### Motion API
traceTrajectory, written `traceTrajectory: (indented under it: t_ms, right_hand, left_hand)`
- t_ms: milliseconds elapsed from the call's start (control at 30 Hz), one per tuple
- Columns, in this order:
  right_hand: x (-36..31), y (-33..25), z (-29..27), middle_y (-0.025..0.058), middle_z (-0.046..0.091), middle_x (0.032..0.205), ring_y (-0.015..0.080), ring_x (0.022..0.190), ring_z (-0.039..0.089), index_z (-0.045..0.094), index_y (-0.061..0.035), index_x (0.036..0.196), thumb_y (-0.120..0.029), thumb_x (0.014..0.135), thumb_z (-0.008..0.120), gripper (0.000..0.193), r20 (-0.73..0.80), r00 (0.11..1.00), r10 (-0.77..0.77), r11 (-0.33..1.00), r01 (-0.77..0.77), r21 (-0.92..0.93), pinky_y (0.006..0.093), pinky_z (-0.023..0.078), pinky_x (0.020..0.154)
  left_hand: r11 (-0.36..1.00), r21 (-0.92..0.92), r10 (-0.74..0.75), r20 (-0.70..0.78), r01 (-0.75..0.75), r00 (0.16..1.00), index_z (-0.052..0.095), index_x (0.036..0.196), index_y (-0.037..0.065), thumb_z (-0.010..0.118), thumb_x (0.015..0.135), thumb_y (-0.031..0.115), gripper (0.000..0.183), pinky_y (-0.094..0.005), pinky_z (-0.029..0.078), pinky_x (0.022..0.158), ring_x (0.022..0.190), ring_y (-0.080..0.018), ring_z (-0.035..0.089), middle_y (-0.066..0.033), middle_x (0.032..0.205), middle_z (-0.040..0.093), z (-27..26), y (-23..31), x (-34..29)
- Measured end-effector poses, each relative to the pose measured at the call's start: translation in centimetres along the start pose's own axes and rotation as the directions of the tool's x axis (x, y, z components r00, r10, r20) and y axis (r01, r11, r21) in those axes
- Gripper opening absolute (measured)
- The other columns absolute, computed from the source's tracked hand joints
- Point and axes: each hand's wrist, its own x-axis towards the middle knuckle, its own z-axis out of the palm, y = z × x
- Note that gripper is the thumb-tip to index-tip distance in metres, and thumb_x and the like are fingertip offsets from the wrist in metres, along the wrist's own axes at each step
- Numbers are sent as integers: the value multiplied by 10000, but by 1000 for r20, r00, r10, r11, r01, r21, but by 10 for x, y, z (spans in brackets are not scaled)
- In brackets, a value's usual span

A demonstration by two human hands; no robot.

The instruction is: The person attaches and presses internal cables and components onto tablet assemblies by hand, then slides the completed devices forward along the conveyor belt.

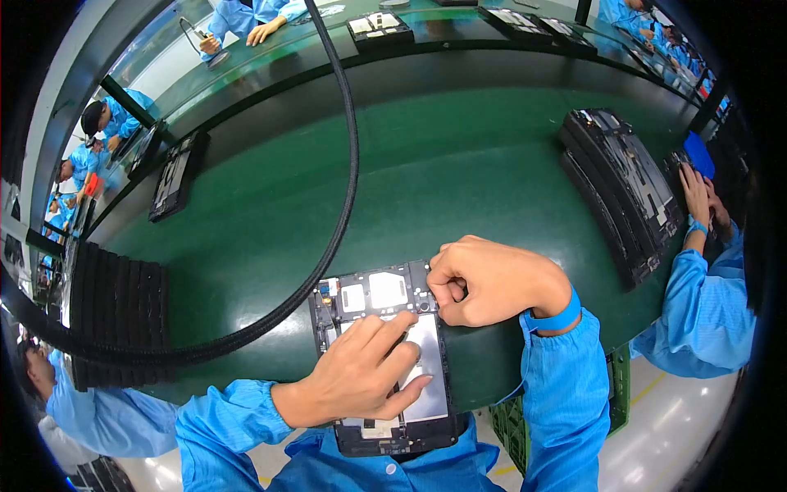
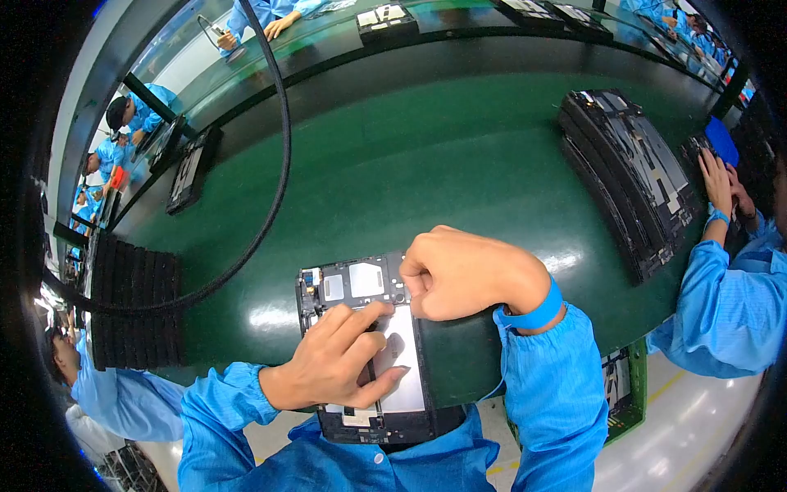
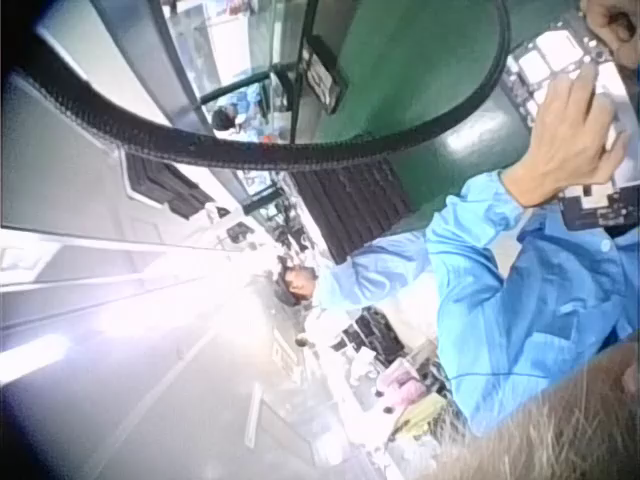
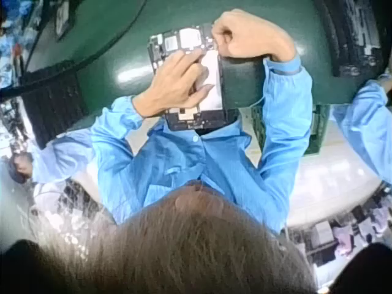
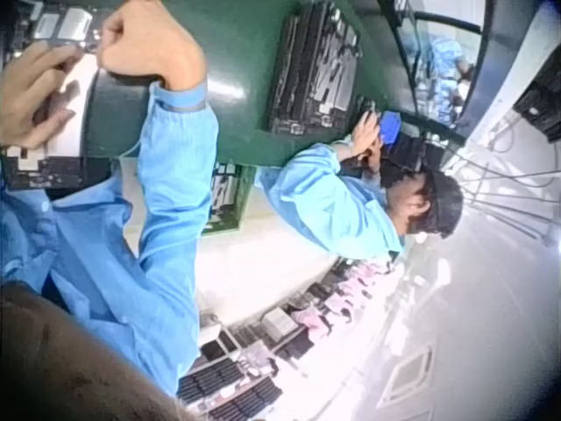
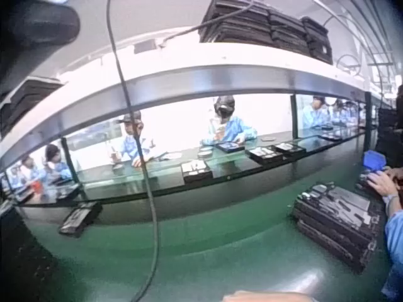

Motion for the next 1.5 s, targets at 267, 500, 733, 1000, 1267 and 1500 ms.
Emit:
traceTrajectory:
  t_ms: [267,500,733,1000,1267,1500]
  right_hand:
    - [0,-2,-1,184,645,699,338,666,655,697,22,731,-60,740,752,99,-14,1000,-9,1000,8,-26,446,491,609]
    - [18,3,11,140,677,788,292,771,680,766,-18,790,-90,806,783,76,-302,936,-180,982,189,2,399,537,698]
    - [27,13,20,107,653,794,229,761,653,836,-31,891,-132,850,870,114,-290,946,-145,971,192,141,377,506,668]
    - [28,10,20,103,645,779,239,745,641,866,-44,925,-121,833,897,124,-285,950,-129,976,172,134,389,482,650]
    - [25,12,18,131,681,989,288,940,672,846,-51,1065,-98,820,891,254,-289,936,-199,972,227,67,394,533,787]
    - [8,6,13,157,607,1295,373,1231,531,607,-65,1493,-37,809,824,719,-143,975,-167,986,169,0,450,474,1042]
  left_hand:
    - [998,-58,-6,-33,4,999,666,1049,-7,894,807,203,393,-418,522,729,884,-331,583,-238,1293,670,-3,-2,0]
    - [999,-31,30,-28,-31,999,655,977,18,871,781,160,324,-402,496,720,868,-292,625,-193,1242,731,-4,-13,7]
    - [998,59,-3,-94,9,996,748,946,43,788,768,110,194,-393,514,746,912,-273,678,-114,1240,798,0,-16,2]
    - [1000,18,25,-63,-23,998,717,883,32,791,776,91,143,-372,523,714,843,-257,659,-139,1220,800,-3,-20,5]
    - [999,-16,49,-76,-50,996,644,795,32,823,769,96,191,-369,519,693,803,-262,629,-165,1197,791,-5,-20,10]
    - [999,13,51,-85,-50,995,620,774,27,839,763,115,236,-374,491,677,789,-261,614,-180,1199,787,-3,-19,9]
